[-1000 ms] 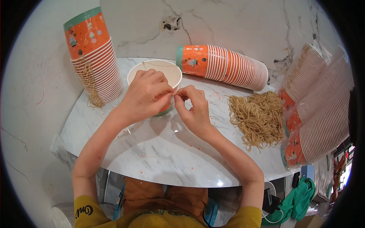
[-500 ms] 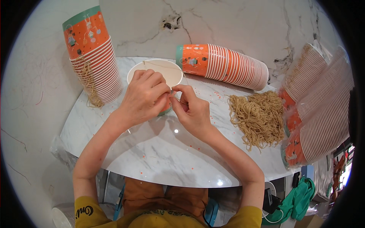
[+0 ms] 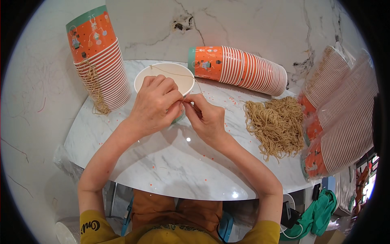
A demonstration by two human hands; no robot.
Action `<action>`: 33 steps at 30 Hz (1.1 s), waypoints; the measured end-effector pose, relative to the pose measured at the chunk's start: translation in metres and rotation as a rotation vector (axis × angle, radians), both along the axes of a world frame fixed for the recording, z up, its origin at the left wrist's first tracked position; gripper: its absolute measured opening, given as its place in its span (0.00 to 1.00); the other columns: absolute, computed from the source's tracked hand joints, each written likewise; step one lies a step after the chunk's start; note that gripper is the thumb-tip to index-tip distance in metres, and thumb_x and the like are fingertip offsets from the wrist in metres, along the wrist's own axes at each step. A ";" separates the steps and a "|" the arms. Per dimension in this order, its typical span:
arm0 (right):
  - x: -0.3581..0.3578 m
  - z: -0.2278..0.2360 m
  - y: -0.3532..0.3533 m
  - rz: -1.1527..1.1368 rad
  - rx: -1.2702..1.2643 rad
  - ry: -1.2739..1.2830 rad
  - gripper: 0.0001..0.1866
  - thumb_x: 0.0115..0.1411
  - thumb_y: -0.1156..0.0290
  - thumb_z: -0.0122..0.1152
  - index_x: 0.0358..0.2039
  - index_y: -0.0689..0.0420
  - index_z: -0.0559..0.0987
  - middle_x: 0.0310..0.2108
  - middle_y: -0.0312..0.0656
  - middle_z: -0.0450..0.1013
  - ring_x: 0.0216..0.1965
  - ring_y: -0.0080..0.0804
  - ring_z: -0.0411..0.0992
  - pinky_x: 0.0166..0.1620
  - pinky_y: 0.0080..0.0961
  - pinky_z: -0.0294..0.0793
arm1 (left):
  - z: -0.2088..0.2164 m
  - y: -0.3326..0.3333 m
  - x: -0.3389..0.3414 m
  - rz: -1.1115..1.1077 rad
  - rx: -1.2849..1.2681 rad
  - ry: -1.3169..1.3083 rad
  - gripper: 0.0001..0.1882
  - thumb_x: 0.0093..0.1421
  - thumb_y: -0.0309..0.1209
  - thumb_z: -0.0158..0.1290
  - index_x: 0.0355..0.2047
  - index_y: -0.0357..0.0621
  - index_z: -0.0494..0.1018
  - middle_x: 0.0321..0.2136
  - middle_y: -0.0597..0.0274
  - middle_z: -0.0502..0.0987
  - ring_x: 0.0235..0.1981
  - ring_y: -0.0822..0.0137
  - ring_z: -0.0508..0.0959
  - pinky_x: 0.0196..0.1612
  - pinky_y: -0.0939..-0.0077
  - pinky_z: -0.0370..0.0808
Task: Place rubber bands around individual paper bowls.
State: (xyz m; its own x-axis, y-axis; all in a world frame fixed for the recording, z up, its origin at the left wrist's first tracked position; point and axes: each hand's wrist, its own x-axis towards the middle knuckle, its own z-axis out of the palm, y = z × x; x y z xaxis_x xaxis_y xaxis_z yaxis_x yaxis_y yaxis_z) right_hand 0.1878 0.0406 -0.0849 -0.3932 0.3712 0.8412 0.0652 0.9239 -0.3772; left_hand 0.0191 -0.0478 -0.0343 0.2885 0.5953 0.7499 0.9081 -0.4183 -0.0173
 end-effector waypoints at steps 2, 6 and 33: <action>0.001 0.002 -0.002 0.017 -0.132 -0.026 0.05 0.62 0.75 0.63 0.38 0.56 0.77 0.20 0.39 0.75 0.18 0.32 0.73 0.23 0.29 0.69 | -0.002 0.001 -0.003 -0.023 0.003 -0.046 0.09 0.48 0.22 0.58 0.32 0.42 0.77 0.34 0.61 0.75 0.40 0.59 0.75 0.49 0.63 0.67; -0.002 -0.010 0.004 0.038 -0.295 0.000 0.05 0.60 0.75 0.62 0.35 0.57 0.74 0.19 0.38 0.73 0.17 0.29 0.71 0.24 0.28 0.69 | 0.000 -0.001 -0.008 0.011 -0.036 -0.148 0.11 0.50 0.21 0.57 0.35 0.41 0.77 0.35 0.60 0.76 0.40 0.58 0.75 0.48 0.64 0.68; -0.013 -0.020 0.002 0.094 -0.468 0.059 0.07 0.61 0.76 0.63 0.34 0.61 0.73 0.30 0.41 0.72 0.25 0.29 0.73 0.30 0.29 0.73 | -0.005 -0.003 -0.006 -0.023 -0.192 -0.191 0.09 0.57 0.20 0.56 0.39 0.35 0.78 0.33 0.56 0.78 0.35 0.58 0.79 0.37 0.66 0.76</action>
